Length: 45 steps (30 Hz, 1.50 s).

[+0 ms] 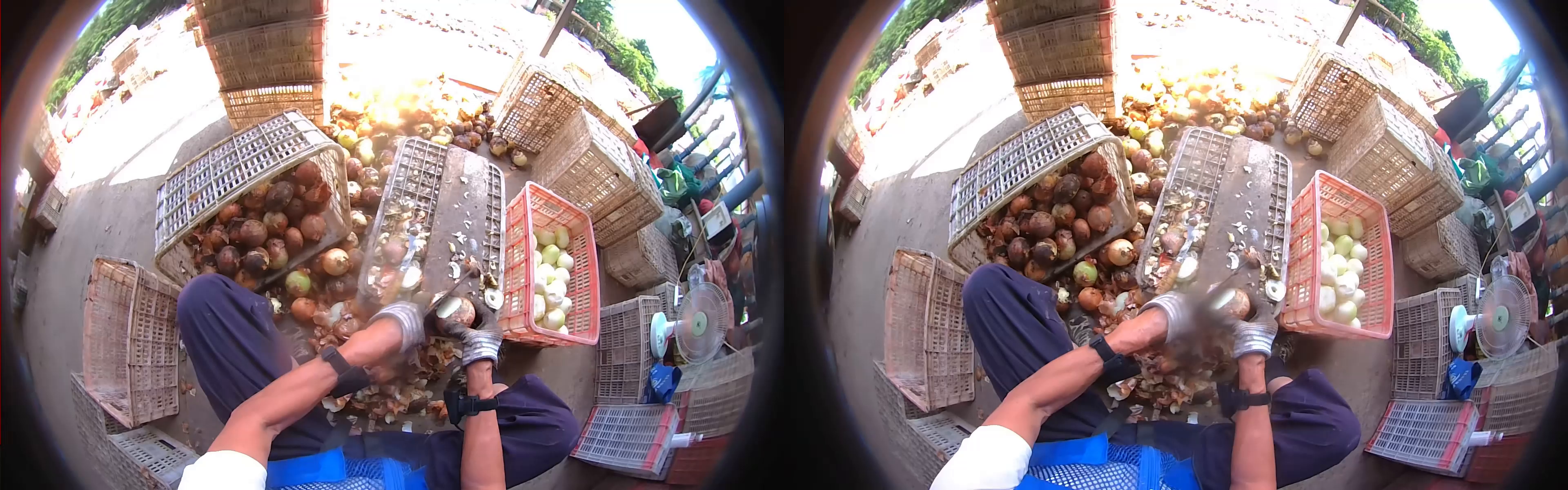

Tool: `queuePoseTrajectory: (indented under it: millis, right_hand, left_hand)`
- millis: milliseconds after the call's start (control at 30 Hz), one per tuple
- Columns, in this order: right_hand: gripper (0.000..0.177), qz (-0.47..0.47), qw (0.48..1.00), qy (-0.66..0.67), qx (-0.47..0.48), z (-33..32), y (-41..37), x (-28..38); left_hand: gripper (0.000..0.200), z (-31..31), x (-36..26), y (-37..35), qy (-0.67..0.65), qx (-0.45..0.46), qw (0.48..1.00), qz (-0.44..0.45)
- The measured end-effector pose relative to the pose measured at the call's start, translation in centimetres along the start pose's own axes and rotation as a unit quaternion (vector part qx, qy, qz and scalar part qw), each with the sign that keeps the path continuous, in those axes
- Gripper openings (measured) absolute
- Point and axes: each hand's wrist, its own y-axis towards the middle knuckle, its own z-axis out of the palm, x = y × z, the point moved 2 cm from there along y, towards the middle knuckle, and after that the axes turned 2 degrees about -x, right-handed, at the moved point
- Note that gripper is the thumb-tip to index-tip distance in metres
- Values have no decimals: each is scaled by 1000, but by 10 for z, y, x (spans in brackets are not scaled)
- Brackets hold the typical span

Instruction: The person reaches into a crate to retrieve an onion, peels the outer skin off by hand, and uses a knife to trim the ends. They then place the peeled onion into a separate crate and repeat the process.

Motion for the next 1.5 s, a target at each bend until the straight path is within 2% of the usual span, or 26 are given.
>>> queuePoseTrajectory:
  millis: [100, 167, 200, 267, 300, 367, 433, 500, 633, 800, 833, 867, 900, 933, 967, 1000, 1067, 1100, 1167, 1200, 1233, 1267, 1300, 1333, 1400, 1500]
  right_hand:
    - [63, 12, 996, 86, 14, -11, -6, -7]
    - [66, 28, 996, 85, -27, -20, -12, -9]
    - [66, 19, 994, 98, -39, -21, -14, -5]
    - [63, 22, 992, 117, -37, -22, -18, 11]
    - [63, -25, 997, 57, -35, -22, -20, 22]
    - [63, -117, 991, -61, -32, -20, -23, 36]
    - [68, -149, 974, -167, -29, -17, -20, 28]
    - [76, -172, 952, -248, -56, -11, -22, 39]
    - [80, -116, 944, -307, -43, -9, -9, 40]
    - [82, -73, 947, -309, -45, -13, 0, 21]
    - [83, -82, 949, -301, -41, -12, 3, 20]
    - [81, -104, 962, -249, -43, -12, 0, 30]
    - [79, -50, 982, -181, -36, -11, -8, 52]
    - [79, -39, 984, -170, -42, -10, -6, 34]
    - [81, -22, 999, -48, -15, -9, -10, 46]
    - [69, -74, 990, -120, -16, -11, -12, 49]
    - [70, -80, 997, -10, 13, -17, -14, 39]
    - [68, -70, 996, 48, 24, -19, -18, 41]
    - [61, -47, 999, -8, 25, -24, -22, 43]
    - [71, 110, 966, 234, 27, -24, -14, 16]
    - [70, 85, 979, 185, 29, -27, -7, -5]
    - [70, 60, 989, 134, 29, -29, -1, -27]
    - [69, 36, 995, 84, 27, -31, 6, -48]
    - [63, 56, 984, 168, 19, -37, -10, -17]
    - [52, 101, 943, 315, -17, -29, -27, 32]
    - [41, 164, 888, 427, -52, -34, -25, 15]
  left_hand:
    - [30, -7, 10, -9, -62, -25, 997, -39]
    - [25, -19, 13, -16, -80, -45, 993, -74]
    - [27, -29, 9, -21, 9, -124, 992, -8]
    - [29, -50, 3, -25, -50, -101, 986, -123]
    - [31, -50, 21, -18, 31, -89, 988, -120]
    - [33, -30, 70, -9, -207, -335, 918, -46]
    - [30, -94, 10, -24, 54, -238, 955, -167]
    - [31, -108, 13, -15, 108, -234, 941, -218]
    - [31, -96, 51, 15, 170, -190, 938, -233]
    - [43, -75, 40, 21, 137, -252, 939, -191]
    - [50, -90, 1, 12, 123, -165, 971, -122]
    - [52, -83, -1, 15, 94, -156, 980, -78]
    - [54, -64, -9, 25, 67, -130, 989, -25]
    - [57, -44, -15, 36, 56, -97, 994, 7]
    - [60, -24, -16, 50, 59, -59, 996, 18]
    - [63, -10, -15, 61, 68, -28, 997, 0]
    - [62, -4, -24, 60, 87, 12, 994, -57]
    - [50, -2, -23, 54, 44, -11, 997, -66]
    - [37, 19, 2, 51, -16, -85, 996, -23]
    - [32, 31, 19, 54, 25, -62, 998, -15]
    - [27, 40, 26, 55, 64, -40, 997, -4]
    - [24, 13, -8, 20, 73, -61, 995, 16]
    - [26, 18, -11, -14, 30, -179, 977, 115]
    - [24, 32, -6, -14, 66, -83, 990, 95]
    - [30, 38, -8, -28, 6, -61, 997, 56]
    - [40, 33, -10, -32, -123, -78, 989, 15]
